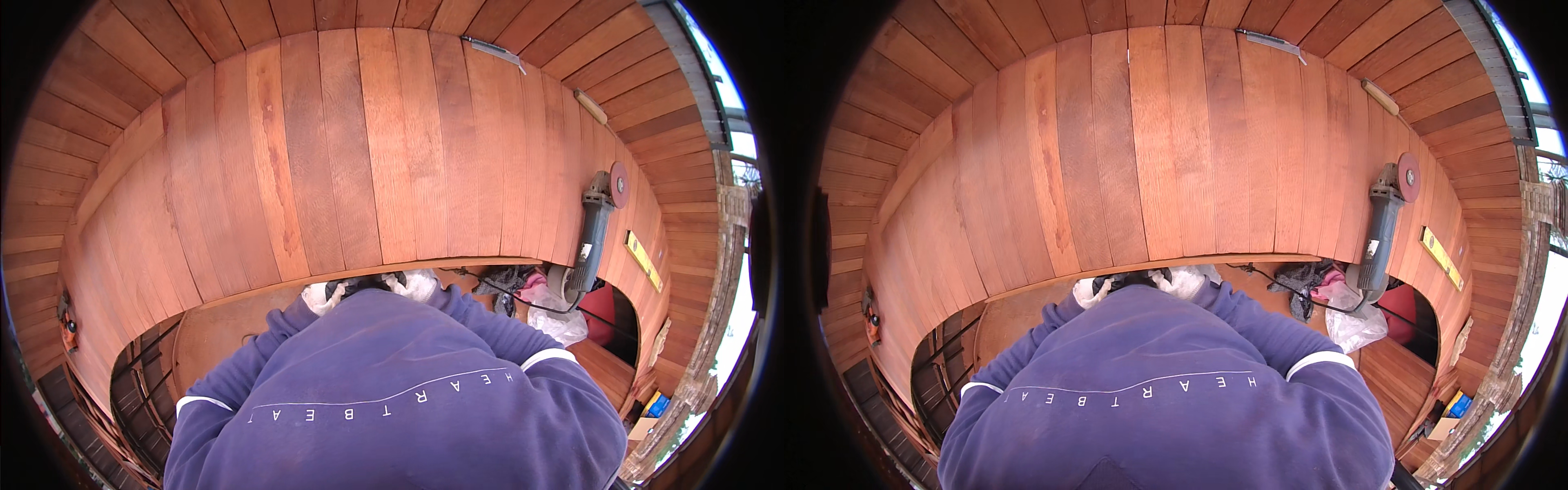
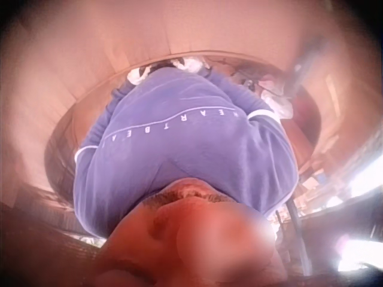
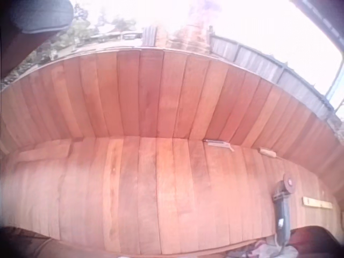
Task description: The person uses an angle grinder to smooth the edge of a wooden plank, then positions and secures the plank onto a curved wooden structure using a pneumatic nail gun. They also use a green air hose to blow dust off the structure and tools.
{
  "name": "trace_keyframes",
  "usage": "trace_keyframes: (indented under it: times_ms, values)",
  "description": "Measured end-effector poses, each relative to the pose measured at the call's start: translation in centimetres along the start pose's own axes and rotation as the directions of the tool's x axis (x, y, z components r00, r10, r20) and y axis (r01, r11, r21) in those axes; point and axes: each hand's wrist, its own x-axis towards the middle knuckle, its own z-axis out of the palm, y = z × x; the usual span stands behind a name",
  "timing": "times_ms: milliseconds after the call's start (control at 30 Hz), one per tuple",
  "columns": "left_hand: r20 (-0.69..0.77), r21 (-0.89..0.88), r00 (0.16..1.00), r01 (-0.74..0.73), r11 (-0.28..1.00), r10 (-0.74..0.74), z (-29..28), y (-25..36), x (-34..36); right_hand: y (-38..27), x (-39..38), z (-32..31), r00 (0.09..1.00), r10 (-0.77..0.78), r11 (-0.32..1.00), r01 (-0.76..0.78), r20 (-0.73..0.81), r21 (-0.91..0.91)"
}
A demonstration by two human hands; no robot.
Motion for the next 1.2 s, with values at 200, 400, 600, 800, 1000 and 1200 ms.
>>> trace_keyframes:
  times_ms: [200, 400, 600, 800, 1000, 1200]
  values:
    - [0.131, 0.112, 0.990, 0.035, 0.993, -0.050, -0.9, -2.5, -0.2, -0.6, 0.1, 0.0, 1.000, -0.023, 0.994, 0.023, 0.001, -0.104]
    - [0.000, 0.061, 0.999, 0.041, 0.997, -0.041, -0.1, -3.1, -0.2, -0.5, 0.4, -0.1, 0.999, -0.037, 0.997, 0.039, 0.026, -0.071]
    - [-0.131, 0.083, 0.991, 0.014, 0.996, -0.003, 0.8, -2.3, -1.0, 0.7, -0.5, -0.4, 0.997, -0.065, 0.975, 0.071, 0.036, -0.210]
    - [-0.107, 0.110, 0.992, 0.083, 0.990, -0.072, 1.1, -1.4, -1.4, -1.7, -3.8, -4.0, 0.993, 0.101, 0.983, -0.110, -0.066, -0.146]
    - [-0.209, 0.046, 0.974, -0.075, 0.996, 0.083, 1.7, -2.4, -1.2, -0.9, -3.3, -5.0, 0.979, -0.133, 0.967, 0.095, -0.154, -0.235]
    - [-0.119, -0.066, 0.988, -0.105, 0.992, 0.096, 1.0, -2.4, -0.6, 0.4, -2.6, -5.7, 0.992, -0.114, 0.987, 0.107, -0.053, -0.124]
